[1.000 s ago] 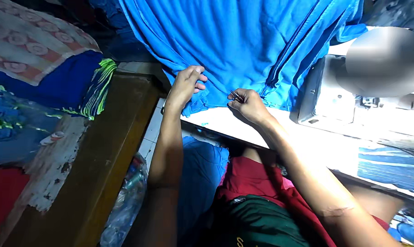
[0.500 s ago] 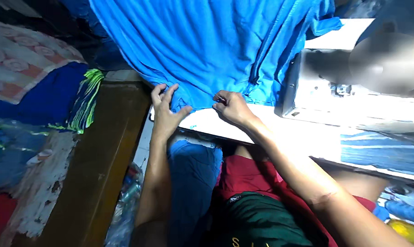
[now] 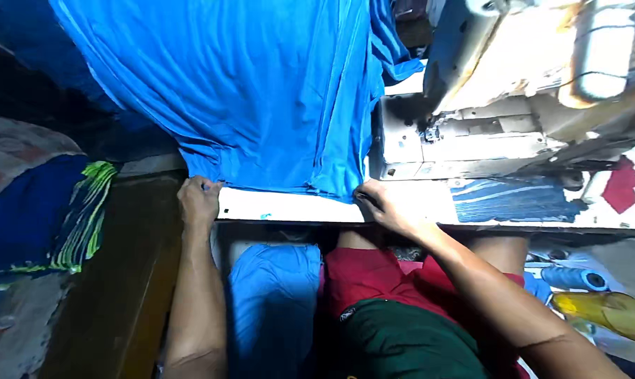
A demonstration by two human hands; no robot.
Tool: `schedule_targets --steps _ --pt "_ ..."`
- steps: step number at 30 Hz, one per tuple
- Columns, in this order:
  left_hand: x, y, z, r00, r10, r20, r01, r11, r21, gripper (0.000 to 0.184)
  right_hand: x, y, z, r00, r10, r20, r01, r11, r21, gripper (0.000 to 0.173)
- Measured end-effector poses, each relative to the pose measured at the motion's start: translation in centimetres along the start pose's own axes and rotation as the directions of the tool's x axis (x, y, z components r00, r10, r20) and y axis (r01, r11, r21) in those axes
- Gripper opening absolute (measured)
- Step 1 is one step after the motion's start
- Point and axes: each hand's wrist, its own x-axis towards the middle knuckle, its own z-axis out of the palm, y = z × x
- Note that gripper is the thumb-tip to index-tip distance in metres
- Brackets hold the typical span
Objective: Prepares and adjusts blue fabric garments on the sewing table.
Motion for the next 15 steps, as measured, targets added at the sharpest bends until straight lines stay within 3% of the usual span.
schedule_targets --steps 3,5,7,9,12,13,15 --pt "-0.7 3.1 -1.5 0.976 -0.145 -0.160 0.154 0.987 0.049 0.040 -1.5 3.1 -0.2 0.992 0.075 -0.097 -0.075 0.997 -0.001 0.021" --pt "-1.2 7.1 -2.2 0.936 -0.038 -0.351 0.048 0.999 0.021 0.045 -1.7 4.2 -0.2 0.987 0.078 -0.142 -0.068 0.995 0.080 0.023" --pt "-1.1 10.9 -1.1 0.897 0.146 -0.417 -0.176 0.984 -0.033 0.035 -1.4 4.1 -0.3 0.986 0.073 -0.147 -0.057 0.992 0.113 0.023" --pt "-1.0 14.4 1.4 0.921 0.263 -0.288 -0.317 0.935 -0.161 0.041 -1.4 4.1 0.0 0.988 0.062 -0.141 -0.047 0.993 0.107 0.022" --pt "-1.9 19.3 7.1 0.945 0.327 0.008 -0.283 0.829 -0.483 0.055 -1.7 4.2 0.0 0.987 0.060 -0.149 -0.042 0.991 0.125 0.021" --pt "-2.7 20.5 8.6 0.913 0.399 0.087 -0.285 0.774 -0.565 0.052 -1.9 4.2 0.0 0.986 0.066 -0.156 -0.044 0.989 0.143 0.020" --pt "-3.7 22.3 9.3 0.757 0.631 0.169 -0.365 0.623 -0.692 0.042 -2.2 4.2 -0.1 0.981 0.072 -0.179 -0.039 0.982 0.185 0.019"
